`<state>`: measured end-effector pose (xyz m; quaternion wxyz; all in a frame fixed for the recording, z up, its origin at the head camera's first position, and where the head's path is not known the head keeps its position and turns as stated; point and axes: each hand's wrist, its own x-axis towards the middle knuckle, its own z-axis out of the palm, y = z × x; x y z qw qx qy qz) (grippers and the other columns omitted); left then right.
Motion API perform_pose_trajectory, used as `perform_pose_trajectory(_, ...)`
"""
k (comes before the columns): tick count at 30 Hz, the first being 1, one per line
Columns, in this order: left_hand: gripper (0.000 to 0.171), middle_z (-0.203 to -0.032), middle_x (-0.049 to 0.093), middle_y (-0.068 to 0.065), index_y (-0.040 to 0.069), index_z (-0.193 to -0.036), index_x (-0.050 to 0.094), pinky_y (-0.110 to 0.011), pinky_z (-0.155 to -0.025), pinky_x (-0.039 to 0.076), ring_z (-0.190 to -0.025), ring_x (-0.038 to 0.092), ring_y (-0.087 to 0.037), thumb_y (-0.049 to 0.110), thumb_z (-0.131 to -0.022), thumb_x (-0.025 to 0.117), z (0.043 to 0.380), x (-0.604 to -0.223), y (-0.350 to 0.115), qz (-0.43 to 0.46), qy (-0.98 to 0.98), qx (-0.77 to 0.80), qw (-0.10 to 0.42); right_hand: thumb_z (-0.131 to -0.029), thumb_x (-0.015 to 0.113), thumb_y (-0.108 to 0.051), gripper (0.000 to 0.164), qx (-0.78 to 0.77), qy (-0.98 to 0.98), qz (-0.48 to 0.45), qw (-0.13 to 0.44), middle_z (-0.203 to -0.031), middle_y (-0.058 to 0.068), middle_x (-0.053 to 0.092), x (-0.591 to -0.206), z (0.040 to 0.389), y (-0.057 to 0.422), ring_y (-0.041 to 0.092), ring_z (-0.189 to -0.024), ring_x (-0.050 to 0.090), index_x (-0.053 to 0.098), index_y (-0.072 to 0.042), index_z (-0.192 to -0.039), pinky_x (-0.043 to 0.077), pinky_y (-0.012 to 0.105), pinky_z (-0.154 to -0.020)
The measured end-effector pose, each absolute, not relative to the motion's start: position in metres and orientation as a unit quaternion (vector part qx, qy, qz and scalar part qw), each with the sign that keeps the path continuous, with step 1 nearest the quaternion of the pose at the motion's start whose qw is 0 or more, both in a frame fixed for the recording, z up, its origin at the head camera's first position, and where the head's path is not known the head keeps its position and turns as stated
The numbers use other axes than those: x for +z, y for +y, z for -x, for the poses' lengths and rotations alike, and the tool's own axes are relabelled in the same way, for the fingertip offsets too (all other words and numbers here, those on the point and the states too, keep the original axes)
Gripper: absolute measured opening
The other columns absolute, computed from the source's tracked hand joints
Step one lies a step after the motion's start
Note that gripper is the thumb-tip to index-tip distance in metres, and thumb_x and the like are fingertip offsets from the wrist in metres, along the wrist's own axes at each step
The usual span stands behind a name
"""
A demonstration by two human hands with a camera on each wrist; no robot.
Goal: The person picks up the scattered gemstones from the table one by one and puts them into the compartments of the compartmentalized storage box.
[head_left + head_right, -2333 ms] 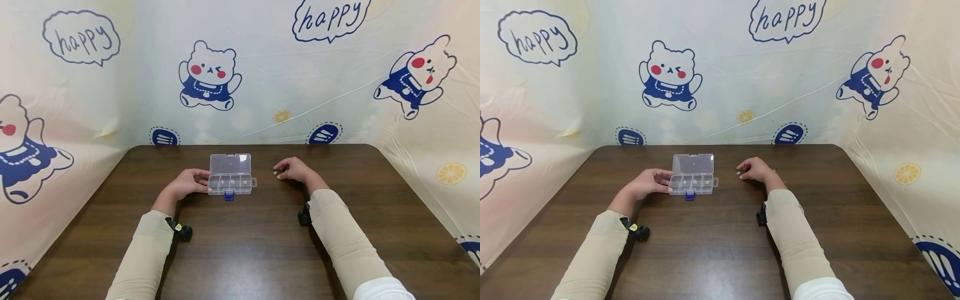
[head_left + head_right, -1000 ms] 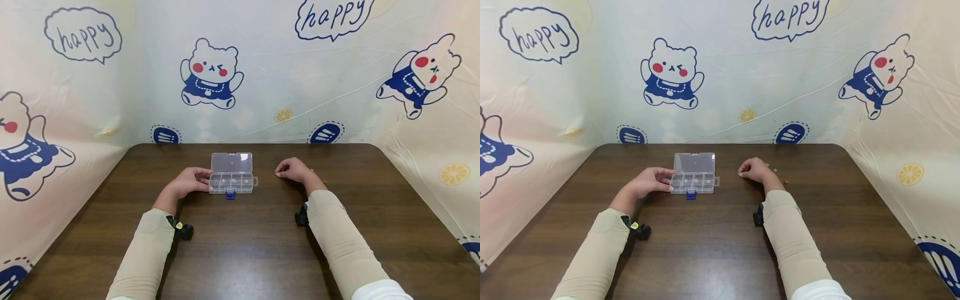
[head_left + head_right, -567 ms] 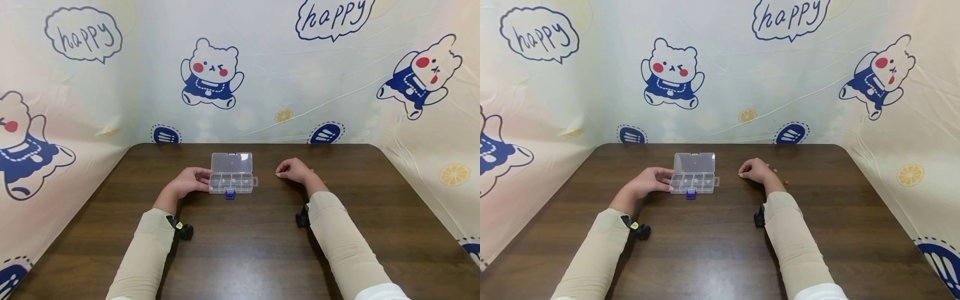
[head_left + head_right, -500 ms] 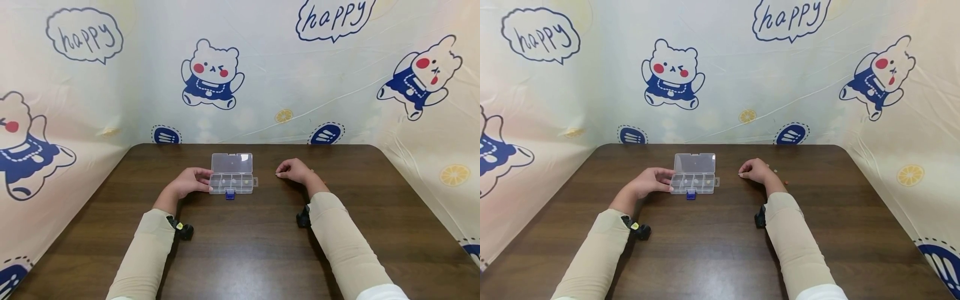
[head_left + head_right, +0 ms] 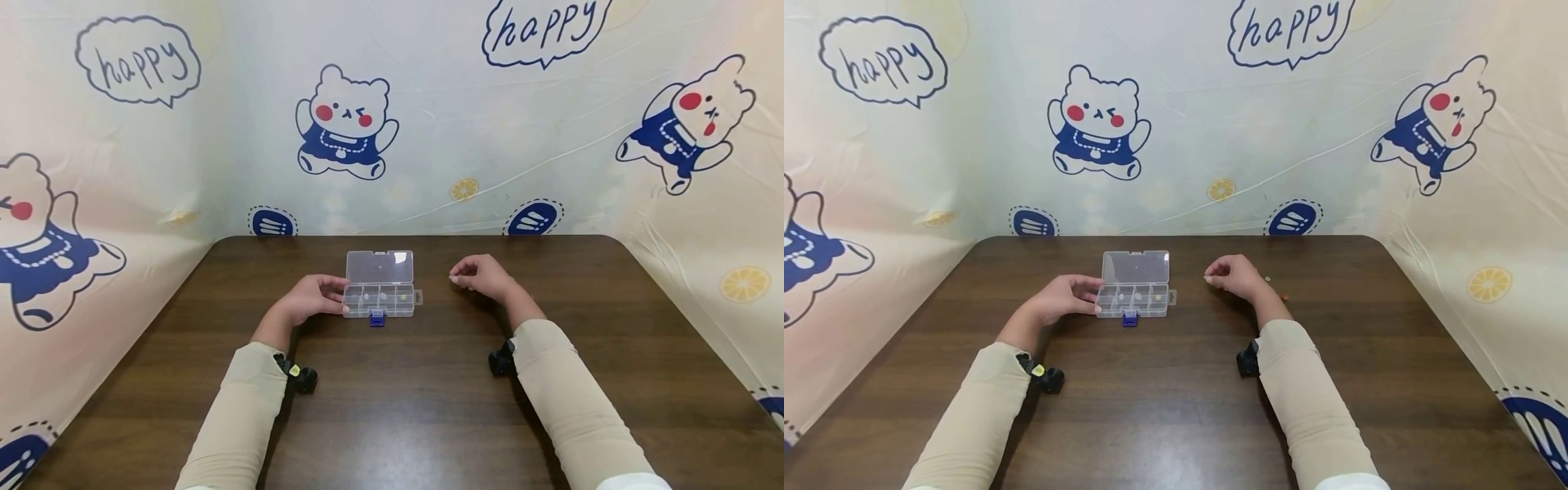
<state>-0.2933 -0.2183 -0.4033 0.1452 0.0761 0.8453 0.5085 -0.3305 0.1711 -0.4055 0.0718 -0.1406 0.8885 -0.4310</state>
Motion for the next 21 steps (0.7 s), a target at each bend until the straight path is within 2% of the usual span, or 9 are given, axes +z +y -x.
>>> perform_pose_trajectory(10, 0.062, -0.128, 0.059, -0.017, 0.005, -0.133, 0.058, -0.033, -0.087, 0.054, -0.102, 0.062, -0.027, 0.003, -0.076, 0.082, 0.293, -0.405, -0.218, -0.076, 0.844, 0.511, 0.145, -0.091, 0.071, -0.016, 0.015, -0.450, 0.877, 0.164, 0.042, -0.091, 0.008, 0.066, -0.396, 0.324, 0.162, 0.023, -0.079, 0.056, 0.071, -0.007, -0.102, 0.051, 0.030, -0.069)
perform_pose_trajectory(21, 0.063, -0.128, 0.059, -0.018, 0.004, -0.133, 0.057, -0.034, -0.088, 0.053, -0.102, 0.062, -0.028, 0.005, -0.076, 0.083, 0.296, -0.407, -0.220, -0.077, 0.844, 0.510, 0.147, -0.090, 0.072, -0.018, 0.013, -0.451, 0.874, 0.174, 0.041, -0.093, 0.007, 0.066, -0.390, 0.317, 0.157, 0.025, -0.084, 0.056, 0.072, -0.009, -0.100, 0.050, 0.033, -0.071)
